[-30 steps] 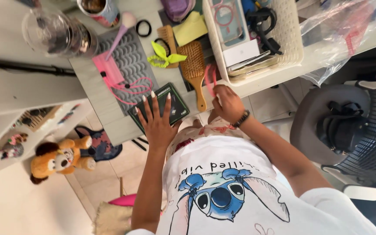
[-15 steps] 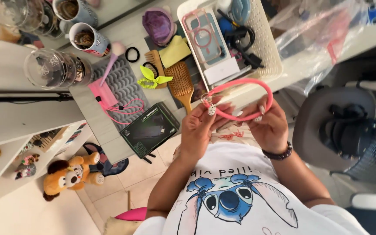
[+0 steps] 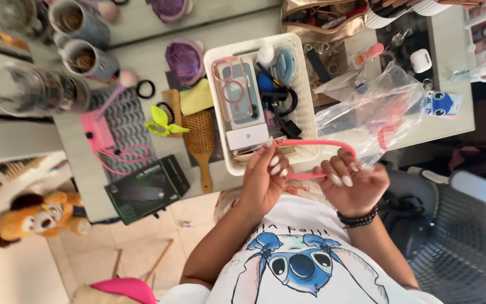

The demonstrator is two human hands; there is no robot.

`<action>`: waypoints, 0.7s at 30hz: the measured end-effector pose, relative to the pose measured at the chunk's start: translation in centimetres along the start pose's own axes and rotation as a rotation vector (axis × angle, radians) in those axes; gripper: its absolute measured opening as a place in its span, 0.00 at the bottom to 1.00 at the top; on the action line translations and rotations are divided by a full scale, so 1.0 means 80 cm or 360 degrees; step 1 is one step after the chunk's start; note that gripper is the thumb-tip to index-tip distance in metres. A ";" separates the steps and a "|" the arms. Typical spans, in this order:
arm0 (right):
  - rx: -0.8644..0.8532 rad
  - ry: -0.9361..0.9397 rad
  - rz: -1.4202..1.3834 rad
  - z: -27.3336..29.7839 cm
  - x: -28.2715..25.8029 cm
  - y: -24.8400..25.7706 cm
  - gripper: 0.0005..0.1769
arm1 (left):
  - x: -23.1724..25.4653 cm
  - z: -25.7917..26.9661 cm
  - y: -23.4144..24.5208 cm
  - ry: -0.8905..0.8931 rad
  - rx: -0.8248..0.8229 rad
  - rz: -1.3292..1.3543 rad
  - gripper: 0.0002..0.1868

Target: Organizing various electronic cables and accessories on a desk.

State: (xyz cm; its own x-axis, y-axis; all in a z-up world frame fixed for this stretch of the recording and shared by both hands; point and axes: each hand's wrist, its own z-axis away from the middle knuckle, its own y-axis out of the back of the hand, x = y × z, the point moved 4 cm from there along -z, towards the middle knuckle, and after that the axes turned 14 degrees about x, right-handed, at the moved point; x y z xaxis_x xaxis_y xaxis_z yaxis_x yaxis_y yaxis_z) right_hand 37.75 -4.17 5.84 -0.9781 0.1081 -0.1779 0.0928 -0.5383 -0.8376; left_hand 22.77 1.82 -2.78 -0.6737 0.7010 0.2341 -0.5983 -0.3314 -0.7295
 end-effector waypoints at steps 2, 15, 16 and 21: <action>-0.0183 -0.0121 -0.0054 -0.003 -0.022 0.020 0.06 | -0.047 -0.015 0.040 0.0271 0.0065 0.0174 0.11; 0.0090 0.0211 0.1139 -0.094 -0.110 0.084 0.08 | 0.008 0.044 -0.001 -0.1026 -0.0059 -0.2031 0.09; 0.0016 0.0065 0.0697 -0.101 -0.110 0.080 0.09 | 0.016 0.056 -0.017 -0.1554 -0.0187 -0.2440 0.08; -0.0328 -0.0253 0.0645 -0.103 -0.016 -0.035 0.24 | 0.012 0.051 -0.026 -0.1459 -0.0185 -0.2407 0.08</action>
State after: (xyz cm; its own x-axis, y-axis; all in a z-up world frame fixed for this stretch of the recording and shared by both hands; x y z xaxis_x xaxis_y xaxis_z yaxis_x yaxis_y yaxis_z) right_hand 40.26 4.06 4.17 -0.8704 -0.2142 -0.4434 0.4917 -0.3317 -0.8051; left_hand 21.64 0.62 1.57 0.3584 -0.2356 0.9033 -0.8648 0.2807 0.4164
